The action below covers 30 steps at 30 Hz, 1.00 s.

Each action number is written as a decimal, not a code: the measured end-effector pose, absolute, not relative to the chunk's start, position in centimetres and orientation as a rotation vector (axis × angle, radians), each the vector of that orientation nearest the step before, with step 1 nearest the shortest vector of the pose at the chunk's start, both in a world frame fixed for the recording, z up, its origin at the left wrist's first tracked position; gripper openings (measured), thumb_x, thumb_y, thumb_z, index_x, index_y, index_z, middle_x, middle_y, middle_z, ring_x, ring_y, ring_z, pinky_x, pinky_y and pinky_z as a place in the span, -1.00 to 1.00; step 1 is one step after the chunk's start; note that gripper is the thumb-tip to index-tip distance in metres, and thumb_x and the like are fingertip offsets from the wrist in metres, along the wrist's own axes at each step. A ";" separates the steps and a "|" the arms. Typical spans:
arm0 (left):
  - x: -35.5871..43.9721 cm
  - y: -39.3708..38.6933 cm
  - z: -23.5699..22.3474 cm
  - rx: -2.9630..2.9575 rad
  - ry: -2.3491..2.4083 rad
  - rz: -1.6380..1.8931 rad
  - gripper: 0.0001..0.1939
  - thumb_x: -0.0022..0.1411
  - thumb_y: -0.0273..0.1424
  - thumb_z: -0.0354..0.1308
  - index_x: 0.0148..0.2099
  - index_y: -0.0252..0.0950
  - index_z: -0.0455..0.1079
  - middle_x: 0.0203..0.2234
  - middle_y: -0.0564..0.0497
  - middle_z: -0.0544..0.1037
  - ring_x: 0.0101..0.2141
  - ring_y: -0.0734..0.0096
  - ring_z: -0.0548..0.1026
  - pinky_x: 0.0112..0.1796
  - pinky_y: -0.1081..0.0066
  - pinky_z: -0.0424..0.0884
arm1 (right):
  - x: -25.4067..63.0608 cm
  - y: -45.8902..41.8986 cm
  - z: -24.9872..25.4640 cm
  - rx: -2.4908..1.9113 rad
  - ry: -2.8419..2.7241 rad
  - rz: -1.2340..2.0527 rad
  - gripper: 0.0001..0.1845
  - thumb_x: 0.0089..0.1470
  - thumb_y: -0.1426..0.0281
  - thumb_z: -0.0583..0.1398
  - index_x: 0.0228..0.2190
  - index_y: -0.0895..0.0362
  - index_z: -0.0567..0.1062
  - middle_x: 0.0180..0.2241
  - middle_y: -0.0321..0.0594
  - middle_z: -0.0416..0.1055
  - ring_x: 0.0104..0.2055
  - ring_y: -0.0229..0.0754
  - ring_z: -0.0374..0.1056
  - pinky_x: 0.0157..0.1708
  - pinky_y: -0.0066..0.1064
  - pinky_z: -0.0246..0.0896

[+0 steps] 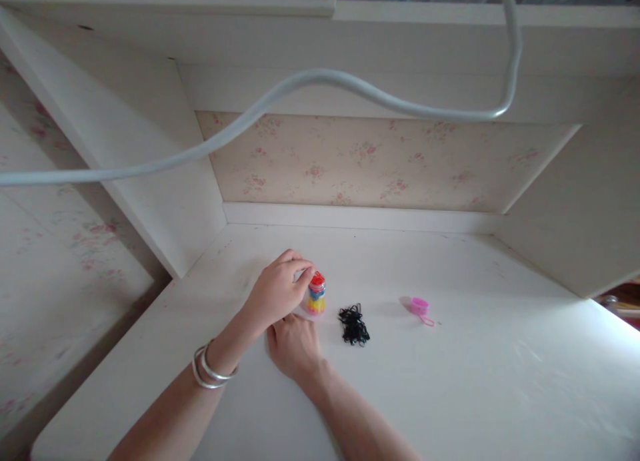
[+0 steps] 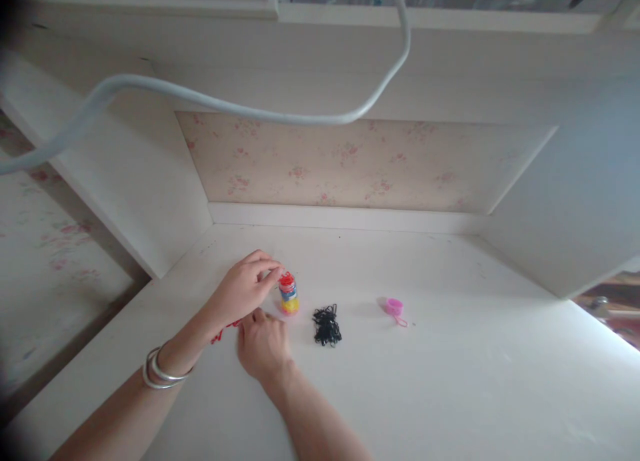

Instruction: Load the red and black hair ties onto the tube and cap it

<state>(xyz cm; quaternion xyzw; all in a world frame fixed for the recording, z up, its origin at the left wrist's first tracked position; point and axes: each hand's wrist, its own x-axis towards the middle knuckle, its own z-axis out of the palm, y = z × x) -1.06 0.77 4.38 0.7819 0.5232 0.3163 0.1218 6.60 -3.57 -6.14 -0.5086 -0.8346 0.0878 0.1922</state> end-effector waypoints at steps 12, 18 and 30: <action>-9.4 -0.2 -1.1 2.115 1.853 0.790 -0.73 0.24 -0.26 -0.02 -0.24 -0.22 0.47 -0.26 0.00 0.54 -0.24 0.34 0.49 -0.18 0.42 0.35 | 6.5 -3.7 -6.5 -1.449 -2.351 0.257 -0.76 0.24 0.32 0.00 -0.23 0.03 0.45 -0.30 -0.27 0.45 -0.35 -0.20 0.43 -0.47 -0.47 0.19; -12.2 0.0 -4.6 2.004 1.996 0.481 -0.76 0.17 -0.35 0.01 -0.23 -0.18 0.50 -0.21 -0.02 0.58 -0.19 0.29 0.52 -0.15 0.41 0.36 | 6.4 -3.8 -6.2 -1.473 -2.386 0.253 -0.72 0.27 0.30 -0.02 -0.25 -0.01 0.48 -0.31 -0.27 0.44 -0.34 -0.22 0.43 -0.44 -0.48 0.19; -11.9 -1.2 -5.3 2.003 1.975 0.464 -0.79 0.20 -0.32 0.03 -0.28 -0.16 0.51 -0.23 -0.04 0.59 -0.22 0.28 0.54 -0.17 0.40 0.34 | 7.9 -5.1 -5.7 -1.418 -2.179 0.287 -0.71 0.27 0.35 -0.01 -0.33 0.08 0.49 -0.39 -0.27 0.42 -0.44 -0.31 0.37 -0.49 -0.54 0.09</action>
